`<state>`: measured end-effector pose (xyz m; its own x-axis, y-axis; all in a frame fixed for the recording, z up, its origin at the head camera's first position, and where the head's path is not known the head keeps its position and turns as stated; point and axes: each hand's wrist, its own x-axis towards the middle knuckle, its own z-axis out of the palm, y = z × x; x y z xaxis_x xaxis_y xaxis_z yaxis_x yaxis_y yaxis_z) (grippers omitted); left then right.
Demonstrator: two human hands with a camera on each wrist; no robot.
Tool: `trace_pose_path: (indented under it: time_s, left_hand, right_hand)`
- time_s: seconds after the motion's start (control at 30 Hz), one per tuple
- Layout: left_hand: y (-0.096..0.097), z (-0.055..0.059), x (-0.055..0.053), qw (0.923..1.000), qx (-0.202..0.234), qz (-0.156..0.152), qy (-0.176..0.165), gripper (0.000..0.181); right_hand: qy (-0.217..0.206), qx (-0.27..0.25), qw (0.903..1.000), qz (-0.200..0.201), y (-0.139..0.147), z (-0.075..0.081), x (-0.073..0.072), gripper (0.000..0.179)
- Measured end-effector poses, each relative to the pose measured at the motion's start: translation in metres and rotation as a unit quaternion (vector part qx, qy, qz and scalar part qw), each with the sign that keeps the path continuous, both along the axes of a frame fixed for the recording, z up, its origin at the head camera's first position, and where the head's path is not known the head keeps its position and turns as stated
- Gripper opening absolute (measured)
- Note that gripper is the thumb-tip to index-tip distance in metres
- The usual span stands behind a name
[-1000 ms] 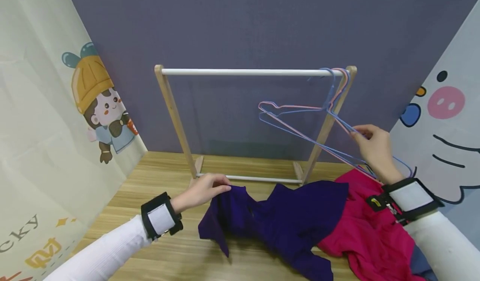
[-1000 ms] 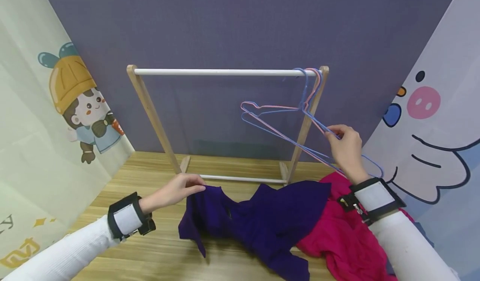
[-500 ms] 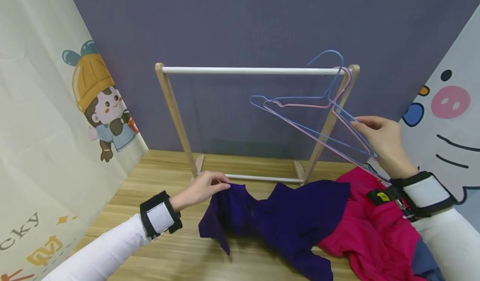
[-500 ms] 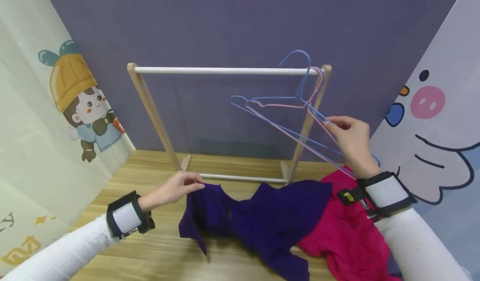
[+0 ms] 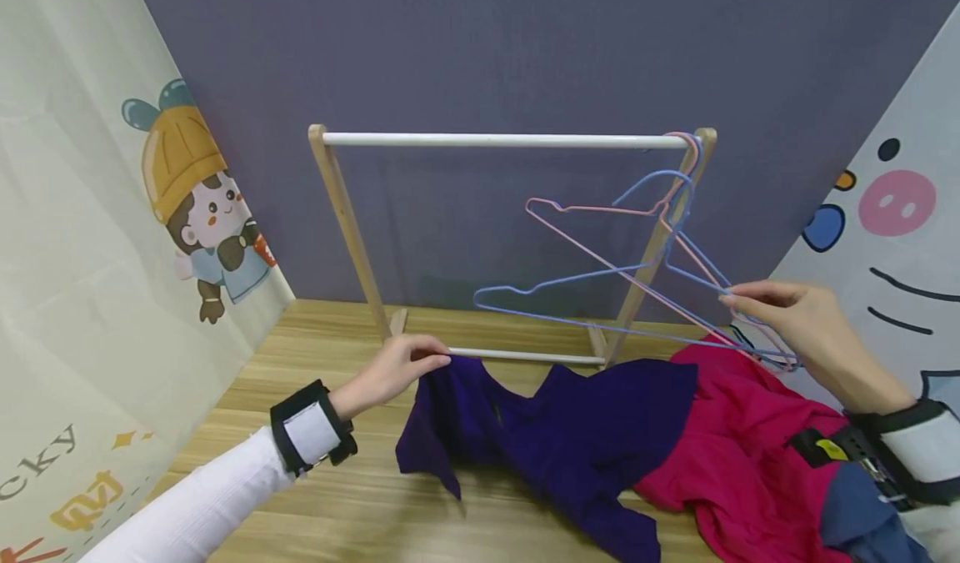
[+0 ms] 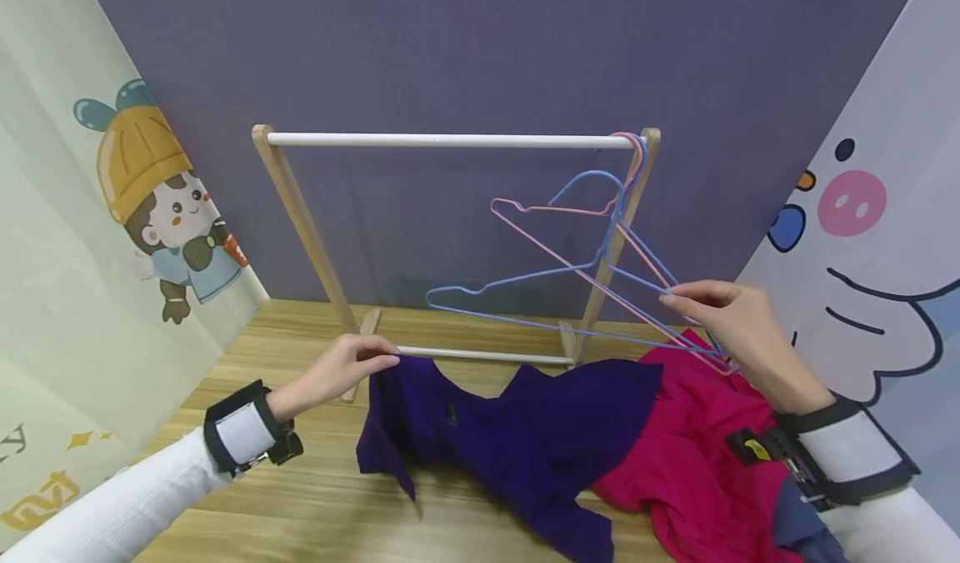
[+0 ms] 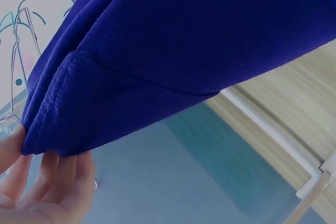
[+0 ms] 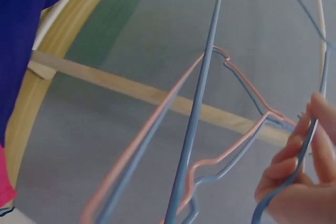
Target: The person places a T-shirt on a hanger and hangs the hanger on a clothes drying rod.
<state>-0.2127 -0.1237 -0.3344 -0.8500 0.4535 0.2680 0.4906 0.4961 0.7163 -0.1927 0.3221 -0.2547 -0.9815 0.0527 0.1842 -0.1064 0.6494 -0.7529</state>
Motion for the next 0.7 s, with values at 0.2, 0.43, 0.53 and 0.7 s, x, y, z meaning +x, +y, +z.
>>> trace_pose_path:
  time_s: [0.2, 0.43, 0.53, 0.7]
  left_hand:
    - [-0.003, 0.001, 0.001, 0.9998, 0.010, 0.019, 0.004, 0.016]
    - [-0.005, 0.002, 0.001, 0.9993, 0.014, 0.033, 0.010, 0.017]
    - [-0.005, 0.002, 0.001, 0.9991, 0.013, 0.038, 0.010, 0.017]
    - [-0.005, 0.002, 0.001, 0.9996, 0.017, 0.022, 0.007, 0.018]
  right_hand:
    - [-0.051, 0.031, 0.9980, 0.020, 0.015, -0.011, 0.012, 0.046]
    - [-0.075, 0.054, 0.9956, 0.013, 0.022, -0.025, 0.018, 0.044]
    - [-0.077, 0.052, 0.9956, 0.015, 0.023, -0.030, 0.019, 0.043]
    - [-0.103, 0.015, 0.9941, 0.030, 0.019, -0.040, 0.019, 0.043]
